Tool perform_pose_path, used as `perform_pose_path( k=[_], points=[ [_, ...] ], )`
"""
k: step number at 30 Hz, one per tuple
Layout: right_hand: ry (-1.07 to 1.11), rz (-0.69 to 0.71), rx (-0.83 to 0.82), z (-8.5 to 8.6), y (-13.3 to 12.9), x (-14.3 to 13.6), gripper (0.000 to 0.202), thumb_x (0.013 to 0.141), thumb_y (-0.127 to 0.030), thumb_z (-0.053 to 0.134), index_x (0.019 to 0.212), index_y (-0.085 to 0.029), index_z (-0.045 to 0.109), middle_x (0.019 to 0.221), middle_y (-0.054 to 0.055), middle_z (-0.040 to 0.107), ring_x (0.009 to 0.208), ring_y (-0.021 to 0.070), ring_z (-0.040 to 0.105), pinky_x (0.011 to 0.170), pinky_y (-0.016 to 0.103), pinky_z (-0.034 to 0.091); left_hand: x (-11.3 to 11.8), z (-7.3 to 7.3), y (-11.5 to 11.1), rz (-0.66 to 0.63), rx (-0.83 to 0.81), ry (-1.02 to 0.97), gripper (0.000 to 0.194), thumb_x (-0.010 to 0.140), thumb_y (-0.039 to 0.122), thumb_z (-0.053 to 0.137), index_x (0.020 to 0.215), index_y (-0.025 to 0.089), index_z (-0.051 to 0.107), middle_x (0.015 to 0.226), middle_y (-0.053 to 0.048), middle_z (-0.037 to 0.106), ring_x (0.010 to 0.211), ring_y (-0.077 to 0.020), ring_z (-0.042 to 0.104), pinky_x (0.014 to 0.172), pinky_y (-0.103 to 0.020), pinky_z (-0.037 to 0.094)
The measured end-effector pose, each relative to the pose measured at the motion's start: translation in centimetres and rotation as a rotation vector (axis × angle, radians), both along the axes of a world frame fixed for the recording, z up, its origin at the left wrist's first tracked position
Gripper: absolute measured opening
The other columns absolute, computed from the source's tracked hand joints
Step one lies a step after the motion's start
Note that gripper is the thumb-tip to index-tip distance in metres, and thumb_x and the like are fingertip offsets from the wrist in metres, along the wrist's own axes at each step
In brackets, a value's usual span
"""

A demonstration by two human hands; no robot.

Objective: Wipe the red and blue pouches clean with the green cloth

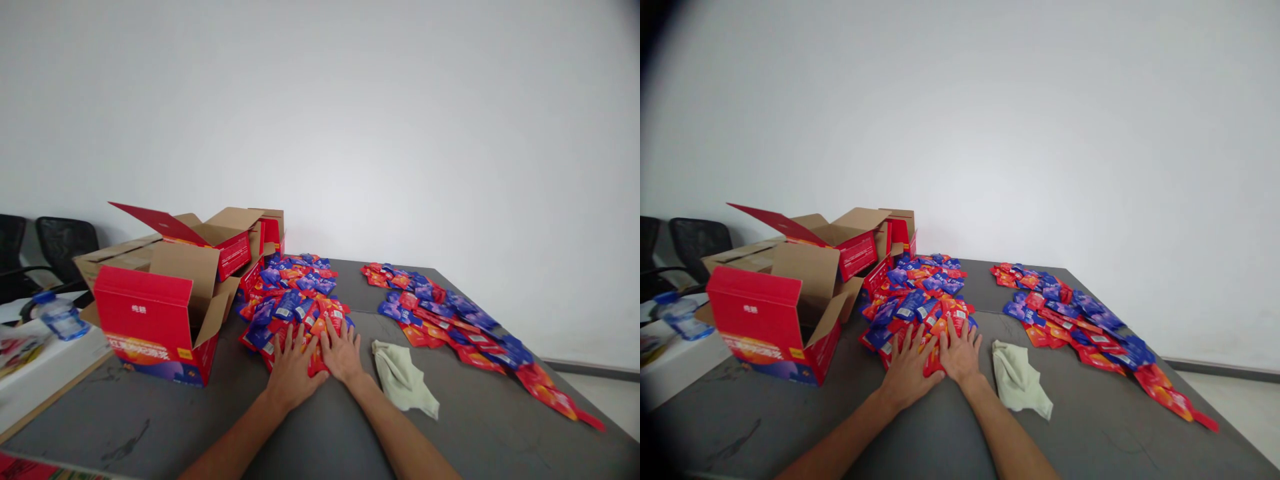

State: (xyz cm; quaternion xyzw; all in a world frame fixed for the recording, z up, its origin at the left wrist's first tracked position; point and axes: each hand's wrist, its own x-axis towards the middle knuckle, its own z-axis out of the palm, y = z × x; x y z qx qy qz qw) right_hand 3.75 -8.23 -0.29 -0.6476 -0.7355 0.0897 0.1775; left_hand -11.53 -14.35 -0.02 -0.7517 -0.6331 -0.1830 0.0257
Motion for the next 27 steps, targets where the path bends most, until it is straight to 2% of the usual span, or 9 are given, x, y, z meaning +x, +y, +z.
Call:
perform_pose_path(
  k=[5,14,21,27],
  points=[
    [-0.007,-0.022,-0.039,0.3,1.0,-2.5,0.061,0.1,-0.056,0.025,0.157,-0.035,0.021,0.162,0.015,0.023,0.146,0.0413,0.022,0.113,0.062,0.012,-1.7,-0.1,1.5,0.048,0.036,0.078,0.077,0.077,0.068,0.057,0.146,0.034,0.046,0.163,-0.009,0.026,0.151,-0.0396,0.008,0.116,-0.063,-0.002],
    [-0.036,-0.027,-0.052,0.5,4.0,-6.2,0.061,0.101,-0.054,0.017,0.158,-0.033,0.009,0.162,0.015,0.021,0.146,0.0408,0.022,0.109,0.067,0.007,-3.6,1.6,3.9,0.105,0.052,0.092,0.078,0.075,0.069,0.056,0.144,0.033,0.048,0.161,-0.008,0.03,0.149,-0.0391,0.014,0.117,-0.062,0.006],
    [0.008,-0.018,-0.054,0.7,6.7,-7.2,0.061,0.101,-0.056,0.02,0.157,-0.034,0.017,0.16,0.016,0.024,0.143,0.044,0.024,0.106,0.07,0.013,-5.0,1.6,6.6,0.113,0.022,0.08,0.081,0.074,0.07,0.058,0.146,0.037,0.045,0.163,-0.004,0.027,0.15,-0.0425,0.007,0.115,-0.065,0.006],
    [0.039,-0.043,-0.05,0.9,9.1,-8.4,0.06,0.099,-0.06,0.021,0.155,-0.039,0.024,0.159,0.014,0.027,0.14,0.0434,0.027,0.103,0.071,0.016,-5.7,1.9,8.7,0.168,0.002,0.067,0.083,0.072,0.076,0.054,0.146,0.038,0.045,0.161,-0.006,0.031,0.148,-0.0452,0.013,0.115,-0.065,0.004]
  ],
)
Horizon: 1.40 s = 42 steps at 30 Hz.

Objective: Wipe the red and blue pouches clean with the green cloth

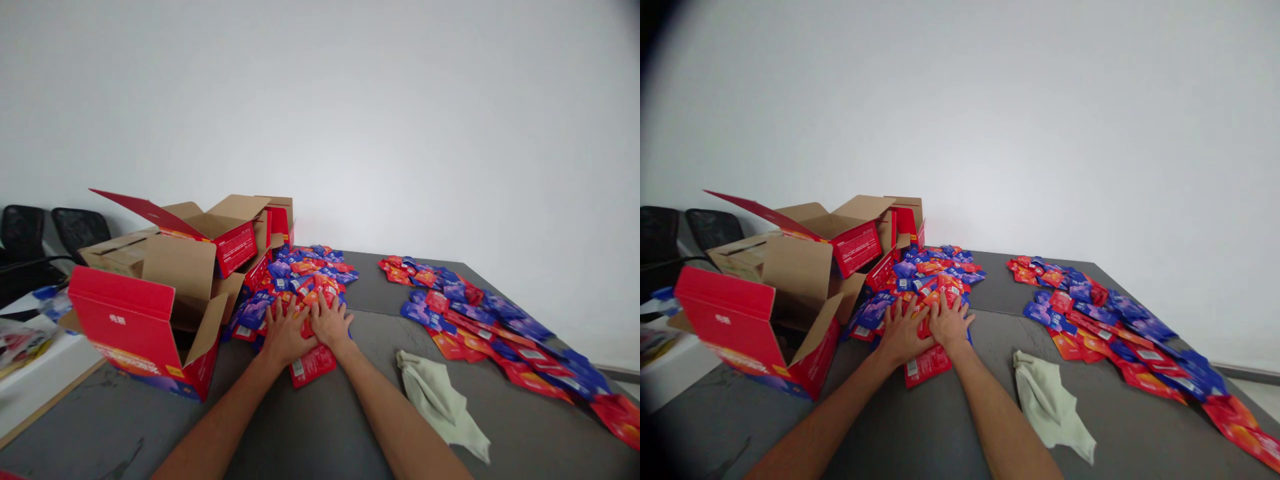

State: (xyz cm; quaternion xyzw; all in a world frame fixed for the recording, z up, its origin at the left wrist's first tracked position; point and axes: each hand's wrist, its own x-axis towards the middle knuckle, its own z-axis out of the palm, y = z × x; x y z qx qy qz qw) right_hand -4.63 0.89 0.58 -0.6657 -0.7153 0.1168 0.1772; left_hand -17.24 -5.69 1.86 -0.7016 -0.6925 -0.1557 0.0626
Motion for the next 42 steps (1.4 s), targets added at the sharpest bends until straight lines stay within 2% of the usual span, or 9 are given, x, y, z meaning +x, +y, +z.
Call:
perform_pose_path(
  k=[6,12,17,23,29,32,37,40,42],
  points=[
    [0.048,-0.014,-0.012,0.2,1.8,-0.7,0.059,0.098,-0.062,0.026,0.153,-0.042,0.028,0.158,0.012,0.027,0.137,0.0421,0.03,0.102,0.069,0.02,-0.4,0.2,1.7,0.047,-0.031,-0.014,0.085,0.071,0.08,0.051,0.145,0.038,0.046,0.16,-0.009,0.033,0.147,-0.0469,0.017,0.113,-0.067,0.006],
    [0.108,0.015,-0.032,0.4,1.9,0.0,0.061,0.098,-0.063,0.022,0.155,-0.043,0.02,0.158,0.011,0.026,0.138,0.0385,0.03,0.104,0.067,0.02,0.3,0.7,1.3,0.052,-0.013,0.002,0.082,0.075,0.076,0.051,0.146,0.035,0.046,0.16,-0.01,0.032,0.147,-0.0458,0.016,0.114,-0.067,0.004],
    [0.171,0.018,-0.001,0.6,1.2,1.1,0.068,0.099,-0.059,0.021,0.159,-0.031,0.006,0.156,0.014,0.033,0.137,0.0345,0.034,0.107,0.059,0.023,1.4,1.2,0.3,0.034,0.058,0.047,0.075,0.081,0.066,0.051,0.146,0.032,0.045,0.16,-0.011,0.032,0.148,-0.0421,0.017,0.116,-0.063,0.004],
    [0.097,0.006,0.027,1.1,-0.6,2.9,0.063,0.1,-0.052,0.017,0.155,-0.024,0.024,0.157,0.014,0.033,0.14,0.0338,0.03,0.109,0.054,0.021,2.8,1.4,-0.7,0.048,0.049,0.056,0.075,0.082,0.065,0.051,0.147,0.027,0.045,0.159,-0.013,0.033,0.148,-0.042,0.015,0.117,-0.062,0.001],
    [-0.095,0.017,0.083,1.9,-3.4,6.4,0.056,0.1,-0.047,0.023,0.149,-0.023,0.039,0.157,0.016,0.032,0.143,0.0371,0.023,0.109,0.06,0.015,5.3,1.7,-2.1,0.019,0.086,0.05,0.071,0.084,0.057,0.052,0.146,0.023,0.046,0.159,-0.015,0.033,0.148,-0.0413,0.017,0.117,-0.062,0.003],
    [-0.198,-0.001,0.043,2.2,-4.9,9.0,0.054,0.097,-0.043,0.032,0.143,-0.019,0.047,0.154,0.019,0.036,0.142,0.0422,0.023,0.108,0.066,0.011,7.2,1.9,-2.8,-0.042,0.089,0.043,0.07,0.083,0.054,0.056,0.146,0.027,0.046,0.16,-0.012,0.031,0.148,-0.0406,0.015,0.118,-0.061,0.004],
    [-0.324,-0.14,-0.043,2.8,-7.6,13.2,0.051,0.095,-0.043,0.036,0.13,-0.015,0.061,0.141,0.024,0.05,0.136,0.0484,0.031,0.102,0.076,0.005,11.0,1.9,-3.8,-0.118,0.059,0.018,0.073,0.08,0.058,0.058,0.146,0.029,0.045,0.161,-0.011,0.03,0.149,-0.0402,0.013,0.117,-0.062,0.001],
    [-0.351,-0.236,-0.143,3.6,-8.8,15.3,0.049,0.095,-0.042,0.038,0.129,-0.016,0.062,0.139,0.025,0.05,0.134,0.0495,0.034,0.096,0.083,0.009,13.0,1.8,-4.5,-0.17,0.047,-0.003,0.072,0.082,0.059,0.056,0.146,0.029,0.046,0.161,-0.012,0.029,0.15,-0.0384,0.013,0.117,-0.062,0.003],
    [-0.34,-0.275,-0.264,4.2,-9.5,16.6,0.048,0.091,-0.041,0.048,0.131,-0.018,0.06,0.14,0.025,0.049,0.131,0.0491,0.039,0.091,0.084,0.019,14.2,1.8,-4.9,-0.203,0.051,-0.009,0.071,0.083,0.059,0.054,0.146,0.028,0.045,0.162,-0.012,0.028,0.15,-0.0381,0.012,0.117,-0.062,0.005]
  ],
)
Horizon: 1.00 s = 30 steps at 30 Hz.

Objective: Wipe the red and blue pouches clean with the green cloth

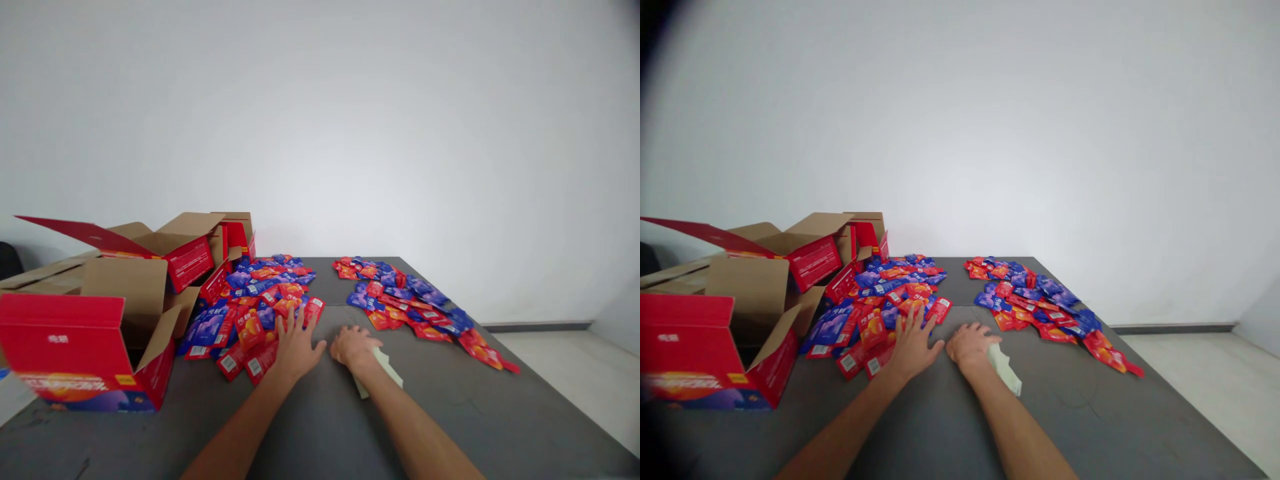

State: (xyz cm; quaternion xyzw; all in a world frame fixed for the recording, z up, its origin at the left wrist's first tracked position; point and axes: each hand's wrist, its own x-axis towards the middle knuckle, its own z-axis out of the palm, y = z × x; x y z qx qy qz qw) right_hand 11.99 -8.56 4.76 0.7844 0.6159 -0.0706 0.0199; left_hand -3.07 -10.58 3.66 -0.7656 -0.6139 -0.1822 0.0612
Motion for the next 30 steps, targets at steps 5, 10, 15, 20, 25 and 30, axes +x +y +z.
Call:
perform_pose_path(
  k=[5,10,15,20,25,30],
  points=[
    [0.06,0.023,-0.082,0.7,-2.2,2.7,0.055,0.077,-0.03,0.067,0.131,-0.022,0.059,0.136,0.022,0.053,0.127,0.0404,0.049,0.086,0.063,0.049,2.3,-0.2,-0.8,-0.036,-0.009,-0.018,0.067,0.085,0.06,0.052,0.145,0.03,0.047,0.161,-0.009,0.032,0.15,-0.0386,0.013,0.117,-0.062,0.003],
    [0.114,0.112,-0.024,0.8,-3.9,3.7,0.039,0.089,-0.041,0.054,0.113,-0.016,0.072,0.119,0.022,0.066,0.115,0.0327,0.062,0.095,0.043,0.049,3.9,-0.8,-1.1,-0.063,0.009,-0.014,0.061,0.089,0.057,0.048,0.144,0.03,0.049,0.158,-0.01,0.036,0.15,-0.037,0.014,0.118,-0.062,0.002],
    [0.15,0.081,0.092,1.7,-3.2,5.0,0.055,0.098,-0.049,0.03,0.115,-0.015,0.07,0.115,0.021,0.069,0.106,0.0319,0.067,0.09,0.043,0.05,5.4,-0.5,-0.5,-0.075,-0.014,-0.004,0.056,0.092,0.051,0.044,0.144,0.031,0.049,0.159,-0.01,0.035,0.149,-0.0367,0.018,0.117,-0.063,0.005],
    [0.101,-0.02,0.27,1.6,-1.3,7.1,0.052,0.099,-0.043,0.026,0.132,-0.018,0.057,0.137,0.021,0.054,0.126,0.0373,0.05,0.097,0.053,0.041,7.6,-0.5,1.7,-0.127,-0.02,-0.029,0.057,0.092,0.052,0.043,0.146,0.033,0.045,0.161,-0.009,0.03,0.148,-0.0373,0.021,0.117,-0.063,0.009],
    [-0.019,-0.074,0.467,0.1,1.8,10.2,0.051,0.097,-0.046,0.035,0.139,-0.024,0.053,0.15,0.017,0.042,0.139,0.0416,0.032,0.108,0.062,0.02,10.8,-0.9,6.0,-0.168,-0.022,-0.056,0.058,0.093,0.052,0.041,0.148,0.034,0.042,0.161,-0.009,0.031,0.15,-0.0365,0.017,0.117,-0.063,0.009],
    [-0.109,-0.165,0.493,-0.7,5.7,15.5,0.055,0.096,-0.049,0.037,0.144,-0.027,0.049,0.157,0.014,0.033,0.145,0.0457,0.018,0.111,0.065,0.005,15.1,-1.2,10.9,-0.219,-0.075,-0.09,0.067,0.09,0.059,0.042,0.151,0.033,0.035,0.163,-0.009,0.026,0.15,-0.0388,0.016,0.117,-0.063,0.008]
  ],
)
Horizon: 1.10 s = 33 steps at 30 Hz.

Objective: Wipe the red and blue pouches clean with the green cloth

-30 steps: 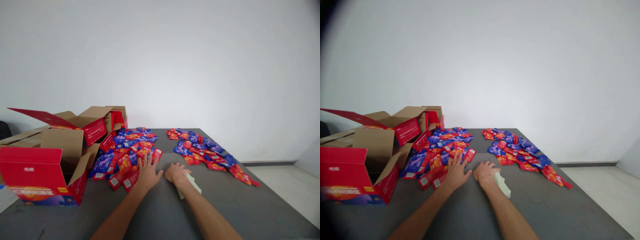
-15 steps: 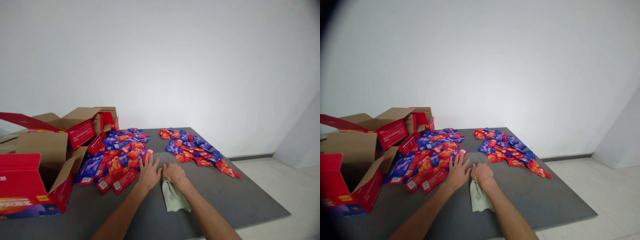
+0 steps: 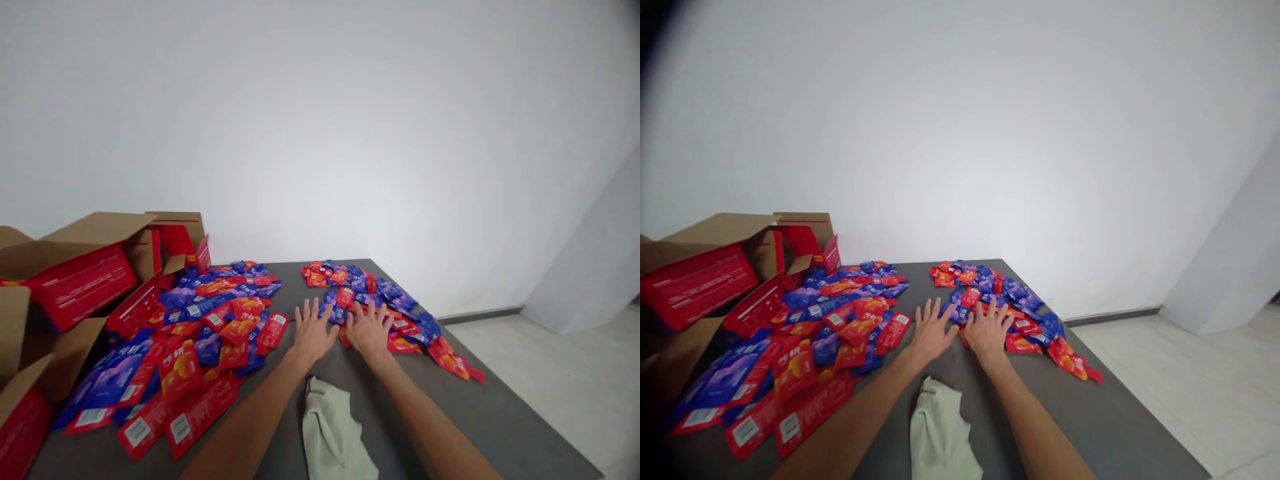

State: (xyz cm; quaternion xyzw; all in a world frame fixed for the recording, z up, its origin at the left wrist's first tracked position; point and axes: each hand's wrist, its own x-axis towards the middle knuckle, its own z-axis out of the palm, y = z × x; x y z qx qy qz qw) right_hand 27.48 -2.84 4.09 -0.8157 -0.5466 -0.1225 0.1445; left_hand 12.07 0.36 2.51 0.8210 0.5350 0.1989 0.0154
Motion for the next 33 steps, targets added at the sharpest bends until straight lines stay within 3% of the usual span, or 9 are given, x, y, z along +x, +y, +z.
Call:
perform_pose_path(
  k=[5,8,15,22,27,33],
  points=[
    [-0.002,-0.082,0.003,-1.2,3.3,5.0,0.059,0.095,-0.051,0.036,0.149,-0.029,0.043,0.157,0.014,0.031,0.143,0.0491,0.017,0.107,0.072,0.003,4.5,-1.1,3.6,-0.1,-0.087,-0.042,0.076,0.083,0.063,0.049,0.152,0.035,0.034,0.165,-0.008,0.018,0.15,-0.0416,0.009,0.117,-0.064,0.008],
    [0.09,-0.14,-0.08,-2.0,4.6,6.8,0.059,0.094,-0.055,0.035,0.148,-0.033,0.043,0.156,0.014,0.033,0.141,0.0518,0.019,0.101,0.078,0.004,6.3,-2.0,5.0,-0.154,-0.15,-0.051,0.086,0.076,0.069,0.053,0.152,0.035,0.033,0.166,-0.007,0.015,0.15,-0.0434,0.004,0.116,-0.066,0.005],
    [0.157,-0.088,-0.263,-2.2,5.3,7.5,0.057,0.094,-0.06,0.029,0.137,-0.034,0.056,0.147,0.013,0.045,0.137,0.049,0.026,0.099,0.078,0.008,6.9,-2.9,6.8,-0.229,-0.294,0.011,0.081,0.076,0.073,0.048,0.149,0.038,0.038,0.163,-0.007,0.026,0.15,-0.0433,0.01,0.116,-0.065,0.008],
    [0.144,-0.029,-0.326,-1.2,3.4,5.7,0.054,0.095,-0.058,0.027,0.133,-0.035,0.059,0.145,0.012,0.046,0.133,0.0468,0.031,0.097,0.077,0.011,5.0,-2.3,4.9,-0.282,-0.291,0.036,0.085,0.072,0.076,0.051,0.145,0.033,0.046,0.159,-0.009,0.035,0.148,-0.0418,0.02,0.118,-0.059,0.016],
    [0.151,0.0,-0.31,-1.4,1.1,4.1,0.051,0.094,-0.057,0.031,0.129,-0.036,0.061,0.141,0.01,0.05,0.132,0.0474,0.032,0.096,0.076,0.017,3.0,-2.0,2.1,-0.278,-0.297,0.016,0.087,0.07,0.078,0.053,0.145,0.033,0.047,0.158,-0.009,0.037,0.148,-0.0422,0.021,0.117,-0.059,0.017],
    [0.144,0.037,-0.287,-1.6,-2.5,1.6,0.05,0.094,-0.056,0.031,0.129,-0.036,0.061,0.143,0.011,0.048,0.133,0.0479,0.03,0.096,0.077,0.014,0.1,-1.7,-1.8,-0.272,-0.293,-0.009,0.089,0.068,0.079,0.055,0.144,0.033,0.047,0.157,-0.01,0.039,0.147,-0.0439,0.022,0.117,-0.059,0.017]
  ],
)
